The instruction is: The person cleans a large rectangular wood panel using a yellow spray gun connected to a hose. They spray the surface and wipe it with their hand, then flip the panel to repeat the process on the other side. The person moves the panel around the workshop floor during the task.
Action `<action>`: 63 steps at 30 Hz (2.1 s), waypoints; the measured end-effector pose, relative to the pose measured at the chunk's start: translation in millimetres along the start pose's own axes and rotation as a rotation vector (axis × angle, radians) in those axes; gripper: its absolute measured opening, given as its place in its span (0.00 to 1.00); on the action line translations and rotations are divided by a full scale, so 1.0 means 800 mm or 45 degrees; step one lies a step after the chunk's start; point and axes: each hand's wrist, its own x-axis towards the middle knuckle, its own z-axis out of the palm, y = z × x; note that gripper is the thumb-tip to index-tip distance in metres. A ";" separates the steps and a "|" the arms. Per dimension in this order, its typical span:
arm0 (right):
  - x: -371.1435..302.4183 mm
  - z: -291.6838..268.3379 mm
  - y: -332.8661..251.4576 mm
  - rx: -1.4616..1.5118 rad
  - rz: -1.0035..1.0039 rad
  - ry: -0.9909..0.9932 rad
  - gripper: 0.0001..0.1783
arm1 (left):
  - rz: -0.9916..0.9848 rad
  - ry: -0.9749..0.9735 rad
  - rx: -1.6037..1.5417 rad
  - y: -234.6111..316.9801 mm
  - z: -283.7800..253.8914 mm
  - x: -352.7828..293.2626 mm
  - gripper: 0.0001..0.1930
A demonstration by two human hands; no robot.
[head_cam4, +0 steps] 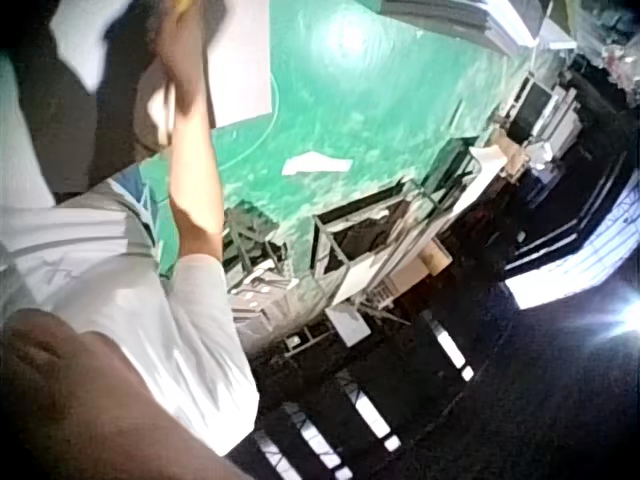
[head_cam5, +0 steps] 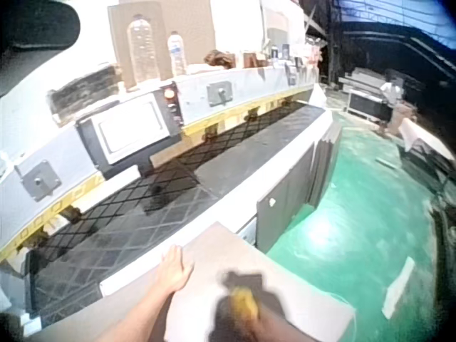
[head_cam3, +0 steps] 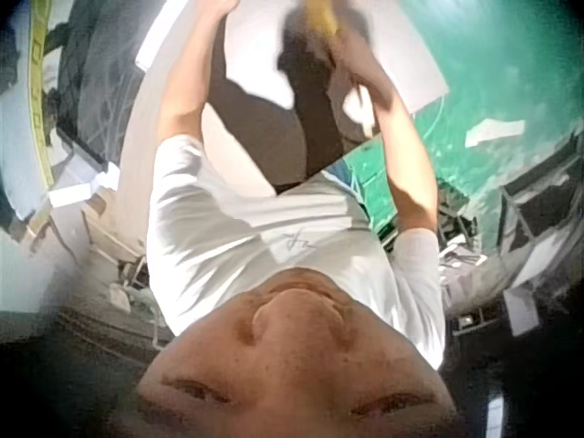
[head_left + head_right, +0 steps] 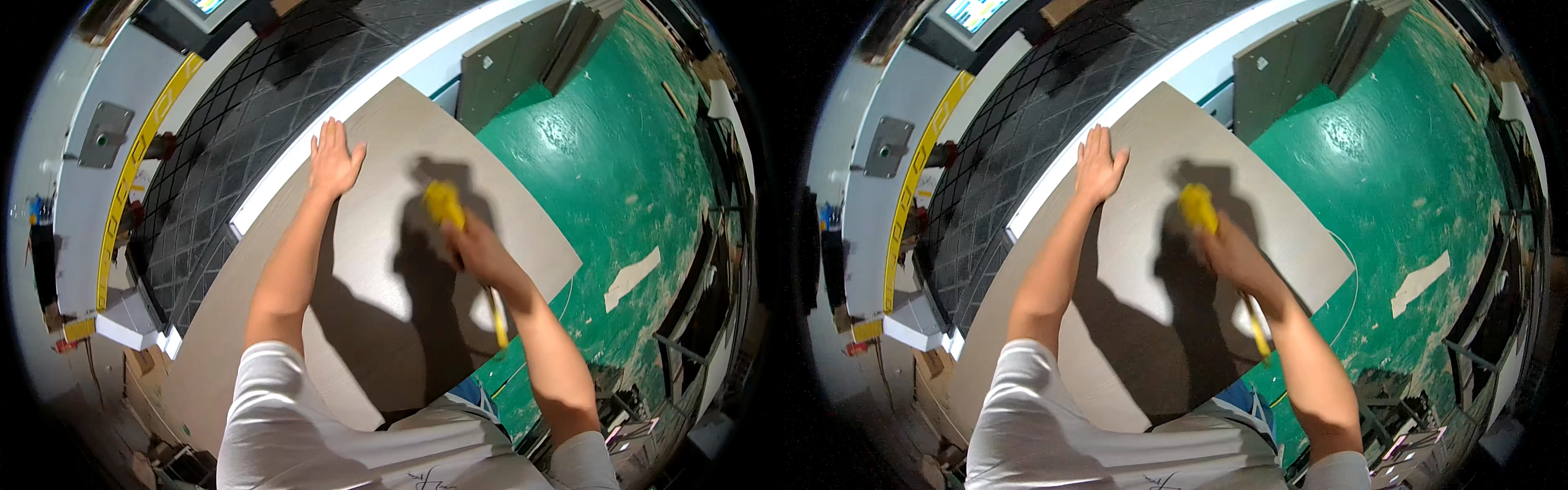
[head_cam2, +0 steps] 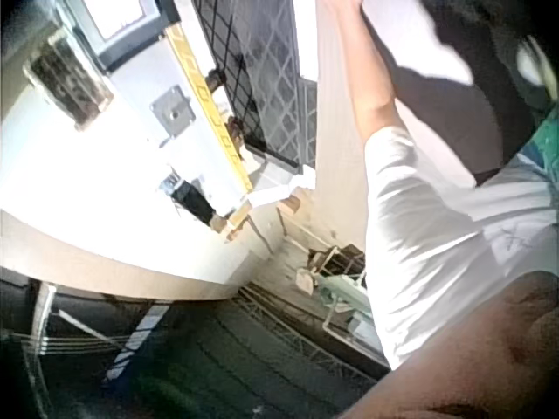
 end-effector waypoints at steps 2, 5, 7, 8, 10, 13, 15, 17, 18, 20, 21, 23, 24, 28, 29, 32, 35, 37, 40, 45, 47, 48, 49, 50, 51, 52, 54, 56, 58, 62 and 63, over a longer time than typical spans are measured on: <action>-0.045 -0.022 0.015 -0.059 0.062 -0.193 0.14 | 0.095 -0.016 -0.033 0.035 0.014 0.058 0.43; -0.096 -0.063 0.050 0.154 0.262 0.289 0.12 | 0.150 0.022 -0.002 0.071 0.037 0.117 0.43; -0.138 -0.077 0.035 0.002 0.061 0.743 0.17 | 0.209 -0.003 0.009 0.102 0.045 0.136 0.43; -0.162 -0.075 0.041 0.161 0.124 0.465 0.19 | 0.248 -0.017 0.024 0.117 0.047 0.139 0.43; -0.212 -0.088 0.036 0.037 0.323 -0.144 0.24 | 0.367 -0.047 0.059 0.145 0.053 0.134 0.42; -0.260 -0.095 0.079 0.262 0.381 0.373 0.24 | 0.625 -0.132 0.018 0.193 0.051 0.082 0.41; -0.299 -0.101 0.100 0.216 0.323 0.528 0.21 | 0.756 -0.148 0.058 0.226 0.050 0.024 0.39; -0.347 -0.106 0.085 0.253 0.396 -0.111 0.22 | 0.852 -0.139 0.150 0.265 0.048 -0.024 0.37; -0.370 -0.114 0.092 0.061 0.448 -0.428 0.26 | 0.888 -0.105 0.118 0.281 0.049 -0.049 0.35; -0.402 -0.121 0.112 0.065 0.430 -0.019 0.24 | 0.942 -0.143 0.093 0.324 0.045 -0.096 0.35; -0.415 -0.123 0.128 0.088 0.419 0.363 0.22 | 0.961 -0.163 0.086 0.342 0.040 -0.120 0.36; -0.429 -0.133 0.159 -0.462 0.240 0.893 0.20 | 1.032 -0.186 0.026 0.375 0.034 -0.165 0.36; -0.440 -0.136 0.141 -0.245 0.289 0.588 0.19 | 1.050 -0.205 0.002 0.379 0.033 -0.194 0.36; -0.487 -0.149 0.141 -0.098 0.281 0.185 0.19 | 1.122 -0.213 -0.048 0.394 0.024 -0.313 0.37; -0.489 -0.156 0.152 -0.135 0.238 0.259 0.19 | 1.114 -0.191 -0.070 0.390 0.016 -0.351 0.37; -0.486 -0.170 0.191 -0.239 0.100 0.465 0.19 | 0.948 -0.269 -0.100 0.363 -0.014 -0.473 0.38; -0.508 -0.137 0.171 -0.267 0.196 -0.346 0.19 | 0.518 -0.236 0.018 0.293 -0.032 -0.580 0.40; -0.509 -0.123 0.185 -0.298 0.141 -0.398 0.18 | 0.259 -0.198 0.121 0.245 -0.044 -0.658 0.42; -0.478 -0.104 0.240 -0.453 -0.222 0.298 0.19 | -0.042 -0.186 0.205 0.194 -0.083 -0.753 0.45; -0.499 -0.042 0.204 -0.703 -0.056 -0.287 0.18 | -0.435 -0.085 0.317 0.117 -0.098 -0.869 0.49; -0.480 -0.034 0.240 -0.720 -0.215 0.114 0.19 | -0.515 -0.040 0.315 0.107 -0.092 -0.888 0.49; -0.482 -0.027 0.234 -0.711 -0.275 0.241 0.19 | -0.547 -0.016 0.316 0.104 -0.090 -0.893 0.49; -0.494 -0.010 0.213 -0.592 -0.149 -0.016 0.19 | -0.581 0.001 0.323 0.098 -0.093 -0.901 0.49; -0.504 0.007 0.197 -0.473 -0.019 -0.272 0.19 | -0.580 0.030 0.302 0.096 -0.091 -0.904 0.50; -0.513 0.023 0.191 -0.353 0.120 -0.513 0.19 | -0.580 0.020 0.288 0.096 -0.091 -0.905 0.51; -0.516 0.048 0.190 -0.551 -0.055 -0.761 0.17 | -0.586 0.022 0.271 0.093 -0.092 -0.904 0.51; -0.524 0.089 0.176 -0.388 0.040 -0.703 0.15 | -0.597 0.018 0.227 0.079 -0.100 -0.911 0.53; -0.507 0.126 0.183 -0.265 0.020 -0.451 0.16 | -0.637 0.019 0.203 0.056 -0.117 -0.931 0.54; -0.500 0.169 0.185 -0.212 0.005 -0.457 0.16 | -0.685 0.021 0.189 0.023 -0.131 -0.963 0.54; -0.464 0.198 0.204 -0.170 0.287 -1.204 0.12 | -0.780 0.048 0.261 -0.076 -0.156 -1.079 0.56; -0.464 0.212 0.184 0.035 0.400 -0.861 0.12 | -0.896 0.024 0.253 -0.101 -0.166 -1.118 0.56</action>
